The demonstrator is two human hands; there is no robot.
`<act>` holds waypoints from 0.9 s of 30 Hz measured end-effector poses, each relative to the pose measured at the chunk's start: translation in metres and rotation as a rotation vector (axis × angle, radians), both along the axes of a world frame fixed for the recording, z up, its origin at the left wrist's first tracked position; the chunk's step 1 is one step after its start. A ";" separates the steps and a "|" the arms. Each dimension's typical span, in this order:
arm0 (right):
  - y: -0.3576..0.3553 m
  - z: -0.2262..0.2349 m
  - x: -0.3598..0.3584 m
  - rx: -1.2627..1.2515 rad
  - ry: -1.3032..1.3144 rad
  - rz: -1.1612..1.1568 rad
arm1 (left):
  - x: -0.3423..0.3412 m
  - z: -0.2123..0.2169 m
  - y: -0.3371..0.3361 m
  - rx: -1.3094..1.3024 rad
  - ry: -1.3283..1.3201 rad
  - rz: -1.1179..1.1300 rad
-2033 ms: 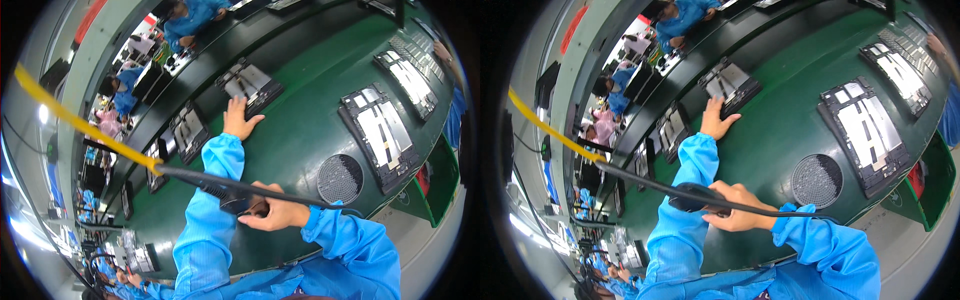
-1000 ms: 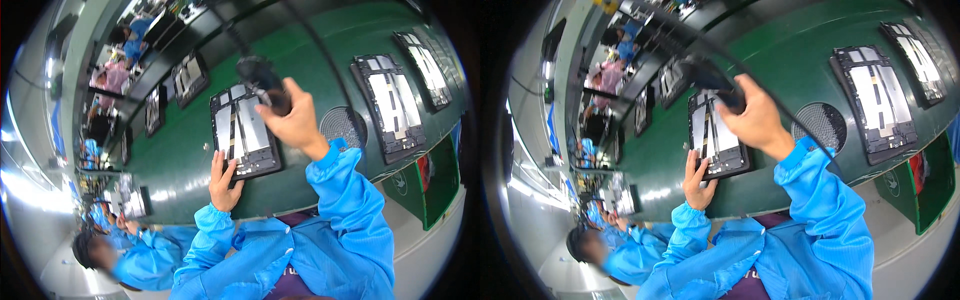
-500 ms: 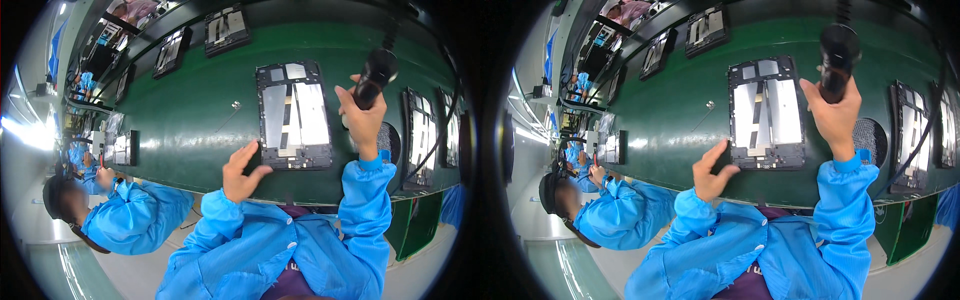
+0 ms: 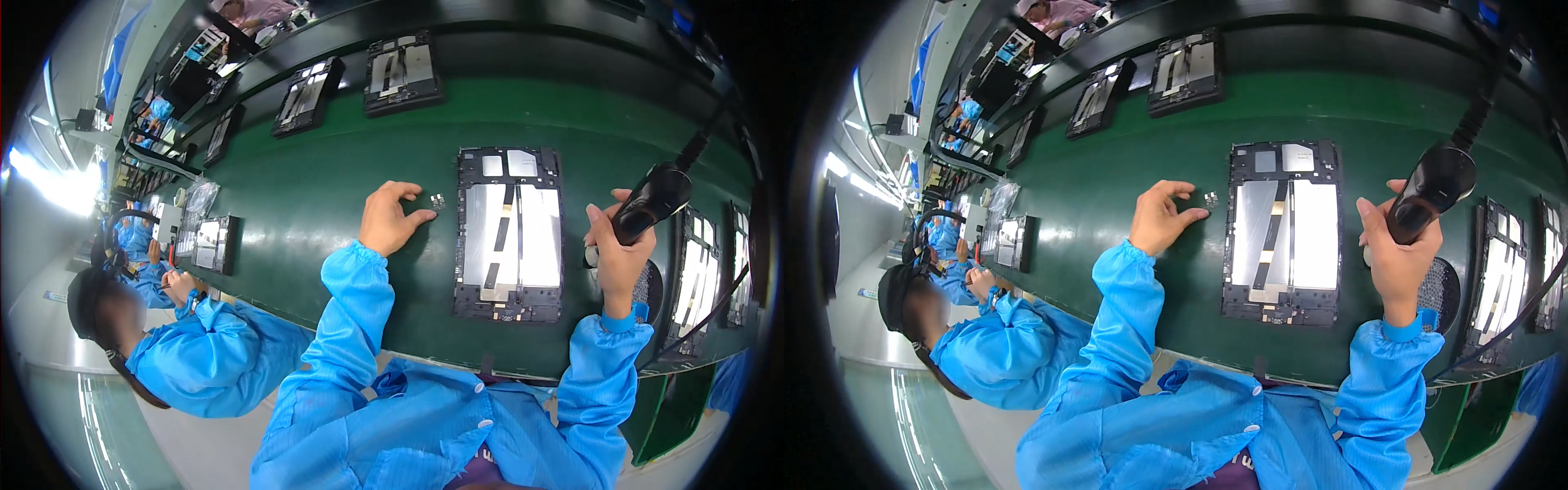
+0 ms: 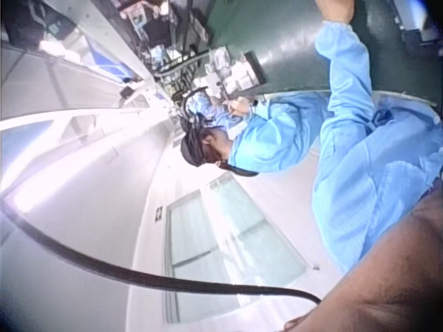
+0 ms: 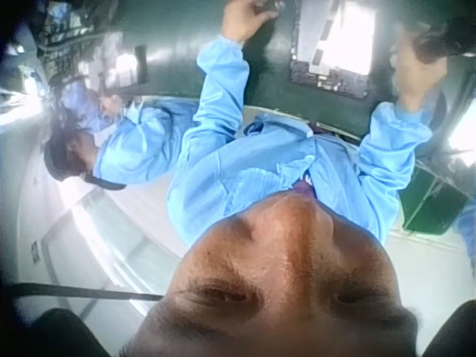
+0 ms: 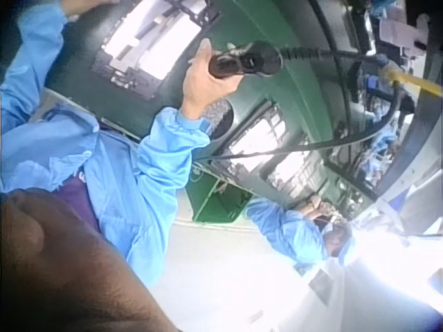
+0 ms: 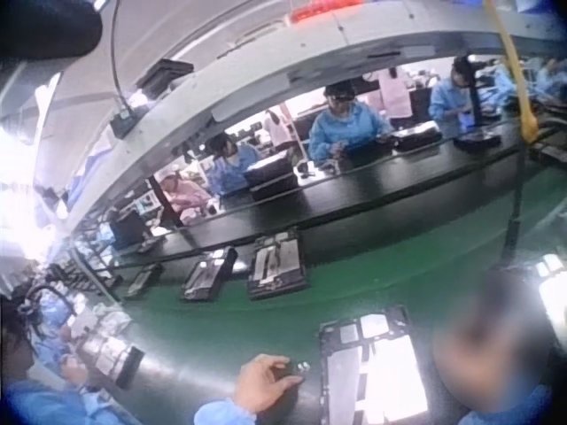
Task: Assembling tablet components on a production line, including installing internal parts and securing them with an electric screwdriver.
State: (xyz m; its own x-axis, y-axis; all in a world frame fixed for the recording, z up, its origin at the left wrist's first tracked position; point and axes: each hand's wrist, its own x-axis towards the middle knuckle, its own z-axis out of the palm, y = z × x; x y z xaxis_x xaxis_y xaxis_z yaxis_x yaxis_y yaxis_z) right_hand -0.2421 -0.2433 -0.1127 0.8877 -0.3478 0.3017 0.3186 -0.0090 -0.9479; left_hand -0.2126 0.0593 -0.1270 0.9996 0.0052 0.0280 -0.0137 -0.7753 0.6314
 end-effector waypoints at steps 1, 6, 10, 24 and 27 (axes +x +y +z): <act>0.001 0.001 -0.001 -0.006 0.013 -0.004 | 0.000 -0.002 0.000 0.002 -0.042 0.018; 0.002 0.005 0.003 -0.001 -0.013 0.012 | 0.006 0.000 0.002 0.035 0.006 -0.055; 0.004 0.005 0.003 -0.003 -0.019 0.009 | 0.005 -0.002 -0.007 0.004 -0.126 -0.021; 0.001 0.003 0.003 -0.007 -0.012 0.002 | 0.017 -0.013 -0.003 -0.474 0.142 -0.070; 0.001 0.003 0.003 -0.016 -0.009 -0.002 | 0.016 -0.010 -0.006 -0.315 0.027 -0.172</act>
State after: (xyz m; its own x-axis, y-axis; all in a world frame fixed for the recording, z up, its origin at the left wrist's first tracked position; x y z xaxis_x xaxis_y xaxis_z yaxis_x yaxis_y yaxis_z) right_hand -0.2394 -0.2426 -0.1092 0.8840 -0.3449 0.3155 0.3274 -0.0249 -0.9446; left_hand -0.1964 0.0534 -0.1370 0.9869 -0.1590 0.0256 -0.1073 -0.5301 0.8411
